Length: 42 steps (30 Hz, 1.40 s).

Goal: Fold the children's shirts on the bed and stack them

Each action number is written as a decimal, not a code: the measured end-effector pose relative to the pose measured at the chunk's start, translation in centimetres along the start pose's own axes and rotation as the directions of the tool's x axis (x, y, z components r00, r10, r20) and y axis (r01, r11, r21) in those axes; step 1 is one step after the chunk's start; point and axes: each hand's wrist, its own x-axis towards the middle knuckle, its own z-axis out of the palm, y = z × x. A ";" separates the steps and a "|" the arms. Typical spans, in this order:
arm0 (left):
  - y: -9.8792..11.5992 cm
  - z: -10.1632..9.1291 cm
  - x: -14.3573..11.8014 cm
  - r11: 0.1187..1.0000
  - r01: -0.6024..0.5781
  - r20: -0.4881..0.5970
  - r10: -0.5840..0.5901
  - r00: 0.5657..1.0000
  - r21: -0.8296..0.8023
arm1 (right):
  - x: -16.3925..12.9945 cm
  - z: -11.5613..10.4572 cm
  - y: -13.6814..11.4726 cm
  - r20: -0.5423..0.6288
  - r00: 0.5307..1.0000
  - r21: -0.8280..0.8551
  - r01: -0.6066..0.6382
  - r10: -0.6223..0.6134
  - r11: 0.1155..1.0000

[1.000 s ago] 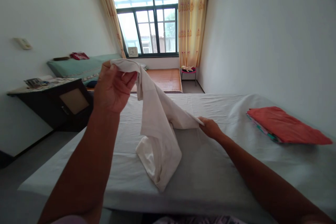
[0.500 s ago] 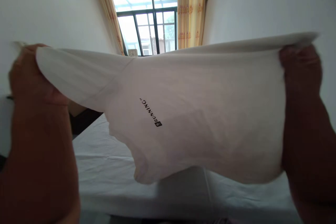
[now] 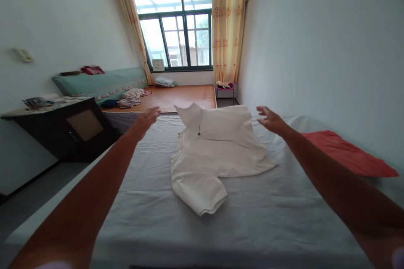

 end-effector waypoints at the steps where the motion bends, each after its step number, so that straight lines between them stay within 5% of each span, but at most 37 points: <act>1: -0.9 0.0 -2.1 0.997 0.010 0.198 -0.024 0.980 0.072 | -2.0 0.1 0.7 0.152 0.987 -0.035 0.053 -0.047 0.998; 2: -1.6 0.1 -4.3 0.989 -0.015 0.371 -0.042 0.928 0.149 | -4.1 0.2 1.3 0.312 0.946 -0.052 0.104 -0.083 0.993; 4: -2.7 0.6 -8.7 0.959 -0.150 0.672 -0.053 0.738 0.240 | -8.1 0.7 2.6 0.559 0.820 -0.066 0.188 -0.120 0.980; 6: -3.5 1.6 -12.5 0.922 -0.288 0.815 -0.050 0.578 0.261 | -11.3 1.4 3.8 0.655 0.746 -0.100 0.244 -0.121 0.965; 7: -3.9 2.3 -13.9 0.902 -0.336 0.833 -0.044 0.552 0.271 | -12.4 1.8 4.3 0.667 0.736 -0.130 0.263 -0.112 0.956; 10: -5.2 4.8 -16.2 0.856 -0.425 0.808 0.014 0.589 0.295 | -13.5 3.0 5.3 0.615 0.785 -0.251 0.287 -0.077 0.925; 14: -5.8 6.6 -15.2 0.858 -0.451 0.745 0.131 0.654 0.245 | -12.0 3.1 5.7 0.446 0.894 -0.341 0.223 -0.052 0.913; 17: -4.4 4.7 -13.2 0.931 -0.306 0.692 0.088 0.717 0.198 | -10.9 1.3 5.1 0.327 0.945 -0.215 0.090 -0.015 0.973; 19: -2.9 2.6 -12.2 0.963 -0.190 0.718 -0.004 0.696 0.189 | -10.7 -0.7 4.5 0.328 0.944 -0.040 -0.010 0.022 0.999; 21: -1.3 0.8 -12.0 0.978 -0.134 0.825 -0.059 0.562 0.162 | -11.2 -2.4 3.8 0.436 0.897 0.103 -0.129 0.071 0.986; 24: 0.3 -0.2 -12.6 0.989 -0.056 0.948 -0.116 0.297 0.138 | -12.5 -3.7 3.0 0.658 0.739 0.146 -0.315 0.145 0.938; 26: 0.5 0.2 -13.0 0.988 0.017 0.960 -0.154 0.233 0.154 | -13.1 -3.5 2.8 0.745 0.648 0.147 -0.390 0.157 0.909; 28: 0.1 1.0 -12.8 0.982 0.105 0.935 -0.183 0.303 0.158 | -13.1 -2.8 3.0 0.760 0.632 0.192 -0.443 0.153 0.876; 32: -2.4 3.3 -10.5 0.947 0.320 0.646 -0.253 0.720 0.015 | -11.1 -0.4 4.2 0.572 0.749 0.314 -0.576 0.334 0.755; 34: -4.1 4.3 -9.3 0.913 0.402 0.404 -0.343 0.848 -0.067 | -10.1 1.0 5.2 0.385 0.766 0.282 -0.628 0.514 0.725; 37: -6.4 5.2 -8.8 0.857 0.508 0.232 -0.479 0.847 -0.087 | -10.0 2.5 6.3 0.215 0.740 0.170 -0.671 0.638 0.721; 42: -8.2 5.5 -10.6 0.847 0.517 0.266 -0.475 0.839 -0.118 | -12.1 2.6 6.5 0.349 0.841 0.226 -0.503 0.413 0.834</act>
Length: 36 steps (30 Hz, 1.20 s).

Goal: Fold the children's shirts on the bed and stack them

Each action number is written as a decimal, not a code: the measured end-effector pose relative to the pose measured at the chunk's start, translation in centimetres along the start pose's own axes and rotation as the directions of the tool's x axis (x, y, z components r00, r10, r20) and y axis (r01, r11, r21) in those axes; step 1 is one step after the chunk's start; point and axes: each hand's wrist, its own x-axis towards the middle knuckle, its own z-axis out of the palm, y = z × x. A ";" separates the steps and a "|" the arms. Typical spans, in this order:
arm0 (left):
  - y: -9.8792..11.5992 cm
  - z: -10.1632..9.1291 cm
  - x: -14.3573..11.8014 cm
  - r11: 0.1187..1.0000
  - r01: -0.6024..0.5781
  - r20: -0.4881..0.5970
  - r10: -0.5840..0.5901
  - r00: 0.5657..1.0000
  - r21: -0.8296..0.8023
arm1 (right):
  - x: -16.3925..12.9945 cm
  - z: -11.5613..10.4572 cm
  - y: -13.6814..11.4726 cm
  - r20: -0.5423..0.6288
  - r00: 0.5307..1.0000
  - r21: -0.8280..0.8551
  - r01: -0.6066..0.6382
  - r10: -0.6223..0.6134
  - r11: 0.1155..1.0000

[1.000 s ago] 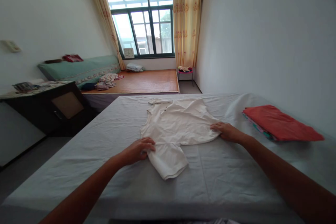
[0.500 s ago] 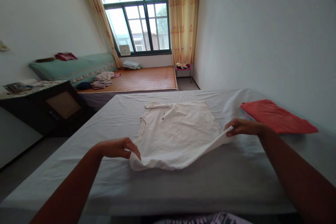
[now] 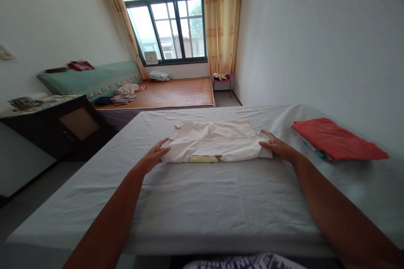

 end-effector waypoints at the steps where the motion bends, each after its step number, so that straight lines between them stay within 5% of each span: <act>1: -0.2 0.1 -0.2 1.000 -0.028 0.010 0.028 1.000 -0.001 | -0.4 0.0 -0.1 0.028 0.997 -0.008 0.070 -0.070 0.998; 4: -0.5 0.0 -0.6 0.991 -0.130 0.051 0.131 0.990 -0.009 | -1.1 -0.5 -0.5 0.103 0.975 -0.054 0.201 -0.195 0.978; 7: -0.5 -2.0 -1.2 0.981 -0.191 0.142 0.186 0.972 0.028 | -1.5 -1.6 -0.5 0.152 0.975 -0.035 0.168 -0.161 0.985; 12: -0.4 -5.6 -2.9 0.942 -0.159 0.403 0.028 0.915 0.295 | -2.9 -3.6 -0.5 0.387 0.922 -0.130 0.063 -0.008 0.989; 17: 0.3 -3.4 -3.2 0.913 -0.162 0.354 0.020 0.935 0.376 | -3.3 -3.4 -1.2 0.432 0.902 -0.159 0.054 0.021 0.986; 22: 0.6 -2.7 -3.0 0.883 -0.178 0.526 -0.088 0.846 0.434 | -3.5 -3.8 -0.5 0.499 0.863 -0.215 0.036 0.078 0.976; 24: 0.6 -3.1 -2.9 0.869 -0.167 0.464 -0.079 0.882 0.466 | -3.3 -4.2 0.2 0.465 0.877 -0.259 0.010 0.116 0.966; 27: 1.0 -3.4 -2.3 0.837 -0.136 0.218 0.021 0.976 0.530 | -2.4 -4.4 0.8 0.289 0.953 -0.357 0.020 0.090 0.934; 30: 1.7 -3.0 -1.2 0.772 -0.213 0.127 0.171 0.977 0.599 | -1.1 -3.5 -0.4 0.100 0.994 -0.465 0.076 -0.033 0.882; 36: 2.5 -2.5 3.3 0.641 -0.281 0.201 0.197 0.960 0.714 | 3.3 -0.3 -5.1 0.331 0.928 -0.574 0.344 -0.174 0.743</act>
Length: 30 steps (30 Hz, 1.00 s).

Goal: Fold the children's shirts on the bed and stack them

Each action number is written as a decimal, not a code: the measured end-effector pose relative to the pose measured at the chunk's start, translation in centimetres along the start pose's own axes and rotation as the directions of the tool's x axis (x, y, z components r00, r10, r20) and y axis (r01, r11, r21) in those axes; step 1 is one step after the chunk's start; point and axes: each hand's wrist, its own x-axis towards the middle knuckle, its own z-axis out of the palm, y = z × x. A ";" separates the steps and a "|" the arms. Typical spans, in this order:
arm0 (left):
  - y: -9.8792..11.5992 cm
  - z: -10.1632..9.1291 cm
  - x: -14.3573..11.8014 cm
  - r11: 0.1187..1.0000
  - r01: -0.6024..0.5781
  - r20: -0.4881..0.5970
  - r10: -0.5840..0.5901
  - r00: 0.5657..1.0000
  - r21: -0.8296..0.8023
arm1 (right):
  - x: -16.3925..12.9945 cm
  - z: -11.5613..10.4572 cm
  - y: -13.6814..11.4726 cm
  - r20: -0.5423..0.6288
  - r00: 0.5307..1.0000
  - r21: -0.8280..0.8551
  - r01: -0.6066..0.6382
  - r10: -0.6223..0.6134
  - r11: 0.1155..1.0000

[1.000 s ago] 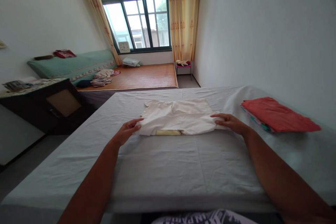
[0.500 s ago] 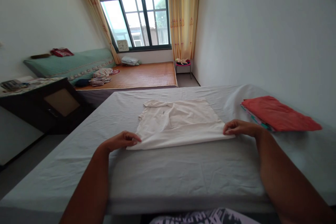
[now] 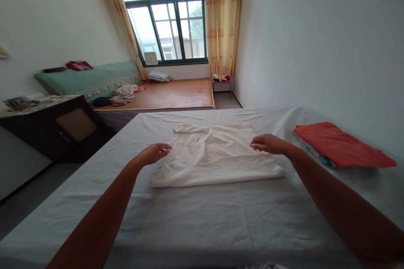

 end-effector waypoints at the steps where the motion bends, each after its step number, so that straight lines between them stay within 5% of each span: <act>1: -0.3 0.0 1.1 0.999 0.013 -0.024 -0.012 1.000 0.041 | 1.4 -0.2 0.1 -0.011 1.000 -0.058 0.004 -0.005 0.998; 9: -1.8 0.1 9.3 0.918 0.034 -0.119 0.015 0.993 0.396 | 11.4 0.7 5.8 -0.183 0.972 -0.317 -0.203 0.150 0.926; 14: -1.3 1.7 13.3 0.890 0.008 -0.110 0.047 0.993 0.456 | 14.8 1.3 7.5 -0.163 0.957 -0.317 -0.282 0.241 0.905; 20: 0.8 1.2 17.4 0.888 0.051 -0.217 0.056 0.975 0.458 | 16.9 -1.9 8.9 -0.010 0.980 -0.256 -0.193 0.197 0.947; 23: 2.7 -1.1 19.3 0.907 0.086 -0.341 0.066 0.938 0.413 | 17.1 -3.0 9.8 -0.086 0.981 -0.194 -0.186 0.173 0.963; 26: 4.9 -2.9 20.6 0.933 0.041 -0.448 0.134 0.884 0.358 | 16.9 -2.6 10.4 -0.111 0.950 -0.024 -0.296 0.292 0.955; 30: 7.7 -3.8 20.8 0.945 -0.057 -0.462 0.210 0.862 0.323 | 16.1 -1.4 10.7 -0.213 0.930 0.029 -0.302 0.301 0.953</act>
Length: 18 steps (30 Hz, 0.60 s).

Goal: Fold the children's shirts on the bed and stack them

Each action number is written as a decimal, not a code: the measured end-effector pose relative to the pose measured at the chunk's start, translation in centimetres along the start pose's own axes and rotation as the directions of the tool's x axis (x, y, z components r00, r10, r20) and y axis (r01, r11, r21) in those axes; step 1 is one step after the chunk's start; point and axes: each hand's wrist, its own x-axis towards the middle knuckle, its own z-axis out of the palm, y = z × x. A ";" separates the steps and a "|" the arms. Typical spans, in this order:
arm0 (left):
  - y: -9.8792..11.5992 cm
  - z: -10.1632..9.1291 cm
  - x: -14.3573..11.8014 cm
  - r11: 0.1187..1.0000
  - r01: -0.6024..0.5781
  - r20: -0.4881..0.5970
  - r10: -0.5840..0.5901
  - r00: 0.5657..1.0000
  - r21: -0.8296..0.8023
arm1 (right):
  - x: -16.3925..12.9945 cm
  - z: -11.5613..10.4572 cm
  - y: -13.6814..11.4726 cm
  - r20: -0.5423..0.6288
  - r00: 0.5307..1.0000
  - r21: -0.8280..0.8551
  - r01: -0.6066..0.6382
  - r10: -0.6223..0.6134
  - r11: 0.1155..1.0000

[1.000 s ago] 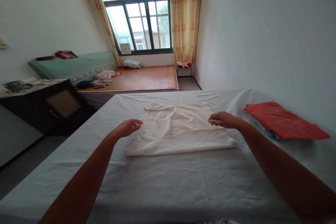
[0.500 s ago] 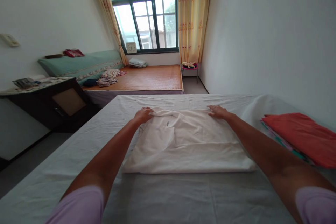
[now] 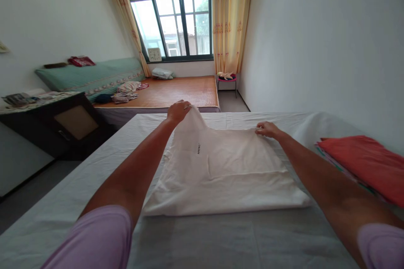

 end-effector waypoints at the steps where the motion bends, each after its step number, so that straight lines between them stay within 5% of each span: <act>1: 0.6 -0.4 -0.2 0.999 -0.032 0.009 0.033 0.999 -0.040 | -0.4 0.1 0.0 -0.059 0.998 0.022 0.030 -0.029 0.999; 6: 3.6 -4.4 -5.7 0.908 -0.275 0.137 0.330 0.934 -0.316 | -4.5 -0.7 0.3 -0.198 0.965 0.323 0.232 -0.174 0.917; 10: 5.3 -7.2 -14.3 0.877 -0.257 0.372 0.416 0.830 -0.407 | -9.2 -1.3 1.0 -0.145 0.963 0.458 0.267 -0.225 0.848; 15: 2.9 -7.8 -20.1 0.874 -0.057 0.667 0.408 0.624 -0.482 | -13.2 -1.9 1.2 0.006 0.968 0.131 0.249 -0.252 0.959; 16: 1.9 -7.7 -20.2 0.875 -0.017 0.681 0.388 0.621 -0.484 | -13.6 -2.1 0.9 -0.014 0.970 0.040 0.245 -0.244 0.969; 18: 0.0 -7.2 -19.7 0.899 0.026 0.629 0.285 0.723 -0.437 | -13.9 -2.4 -0.2 -0.091 0.967 -0.094 0.230 -0.238 0.969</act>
